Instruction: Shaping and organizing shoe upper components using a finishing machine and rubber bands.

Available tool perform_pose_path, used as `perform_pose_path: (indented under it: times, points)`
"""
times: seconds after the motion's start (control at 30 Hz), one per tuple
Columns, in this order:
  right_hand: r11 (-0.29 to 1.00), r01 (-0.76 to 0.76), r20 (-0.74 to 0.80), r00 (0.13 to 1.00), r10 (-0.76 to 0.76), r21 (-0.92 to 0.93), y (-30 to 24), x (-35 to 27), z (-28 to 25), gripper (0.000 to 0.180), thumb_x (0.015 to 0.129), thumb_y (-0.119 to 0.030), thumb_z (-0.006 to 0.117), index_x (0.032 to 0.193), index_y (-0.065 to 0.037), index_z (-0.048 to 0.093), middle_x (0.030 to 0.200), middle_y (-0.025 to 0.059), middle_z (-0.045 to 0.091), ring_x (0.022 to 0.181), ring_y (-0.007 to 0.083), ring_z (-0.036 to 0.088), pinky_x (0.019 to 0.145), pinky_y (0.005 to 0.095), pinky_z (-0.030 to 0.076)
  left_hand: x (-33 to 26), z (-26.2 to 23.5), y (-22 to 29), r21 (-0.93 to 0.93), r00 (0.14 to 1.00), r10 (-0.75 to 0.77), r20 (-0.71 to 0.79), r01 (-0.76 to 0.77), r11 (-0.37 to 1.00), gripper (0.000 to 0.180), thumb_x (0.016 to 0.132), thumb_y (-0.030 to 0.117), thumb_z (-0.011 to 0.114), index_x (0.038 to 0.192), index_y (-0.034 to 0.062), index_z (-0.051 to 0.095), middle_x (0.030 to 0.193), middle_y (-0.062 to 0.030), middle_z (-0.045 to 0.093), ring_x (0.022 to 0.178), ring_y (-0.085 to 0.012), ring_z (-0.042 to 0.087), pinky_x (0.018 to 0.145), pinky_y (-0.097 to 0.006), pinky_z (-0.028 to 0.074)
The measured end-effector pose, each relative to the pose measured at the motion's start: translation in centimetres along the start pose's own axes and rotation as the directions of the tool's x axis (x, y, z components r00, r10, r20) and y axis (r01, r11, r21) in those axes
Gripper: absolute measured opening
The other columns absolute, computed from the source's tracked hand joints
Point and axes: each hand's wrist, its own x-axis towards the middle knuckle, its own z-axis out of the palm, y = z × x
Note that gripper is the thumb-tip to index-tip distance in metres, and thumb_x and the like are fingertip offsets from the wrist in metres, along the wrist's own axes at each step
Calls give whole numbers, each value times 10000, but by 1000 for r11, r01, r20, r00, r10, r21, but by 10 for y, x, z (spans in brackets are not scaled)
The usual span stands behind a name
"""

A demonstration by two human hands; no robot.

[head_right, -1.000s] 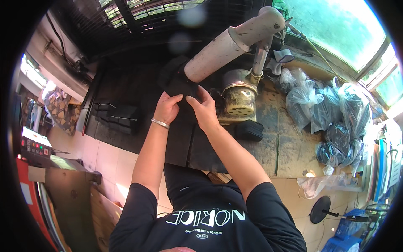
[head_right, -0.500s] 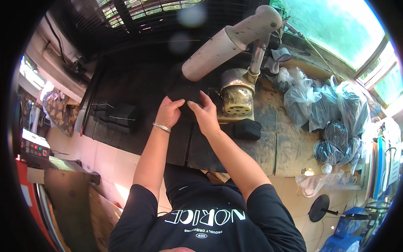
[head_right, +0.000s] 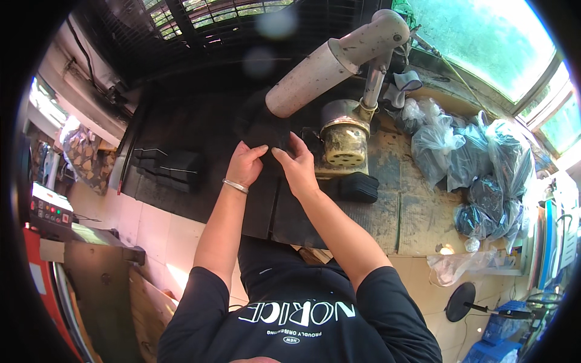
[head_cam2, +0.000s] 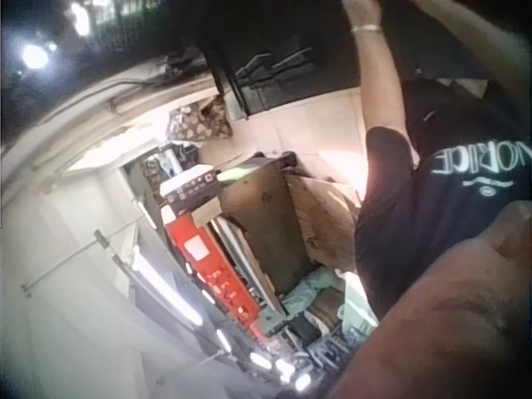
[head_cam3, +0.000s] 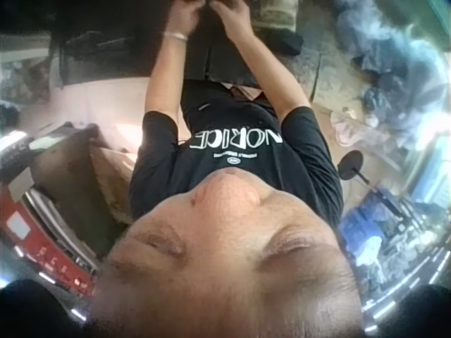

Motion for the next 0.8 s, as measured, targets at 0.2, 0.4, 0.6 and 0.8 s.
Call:
perform_pose_path:
  times: [0.2, 0.4, 0.6, 0.8]
  points:
    - [1000, -30, -17, 999, 30, 6, 2, -4, -10, 694, 861, -42, 693, 1436, 101, 331, 1365, 172, 498, 1163, 188, 556, 962, 285, 470, -2, 4, -8, -5, 999, -32, -1, 32, 999, 366, 852, -25, 554, 1215, -50, 588, 1189, -111, 659, 1107, -203, 617, 991, -317, 456]
    - [1000, -8, 92, 996, 7, 13, 4, 10, 11, 678, 847, -82, 723, 1410, 94, 387, 1347, 169, 529, 1158, 195, 561, 965, 299, 471, 2, 0, 17, -80, 985, 44, -165, -58, 995, 390, 863, 12, 587, 1249, -36, 559, 1213, -128, 637, 1127, -243, 607, 1019, -352, 447]
    - [1000, 9, 73, 997, -10, 22, 0, 9, 16, 674, 848, -67, 714, 1412, 93, 382, 1340, 169, 531, 1147, 197, 574, 956, 303, 480, 6, 3, 18, -70, 983, 77, -166, -89, 994, 426, 850, 22, 611, 1266, -42, 543, 1225, -129, 629, 1136, -241, 602, 1021, -359, 446]
    - [1000, -2, 35, 999, 1, 6, -6, -11, 8, 689, 859, -33, 701, 1435, 94, 345, 1374, 166, 487, 1205, 198, 522, 1004, 301, 446, -3, 8, 6, -78, 991, 63, -119, -72, 994, 437, 854, 10, 597, 1280, -50, 523, 1222, -142, 627, 1133, -235, 604, 1014, -340, 444]
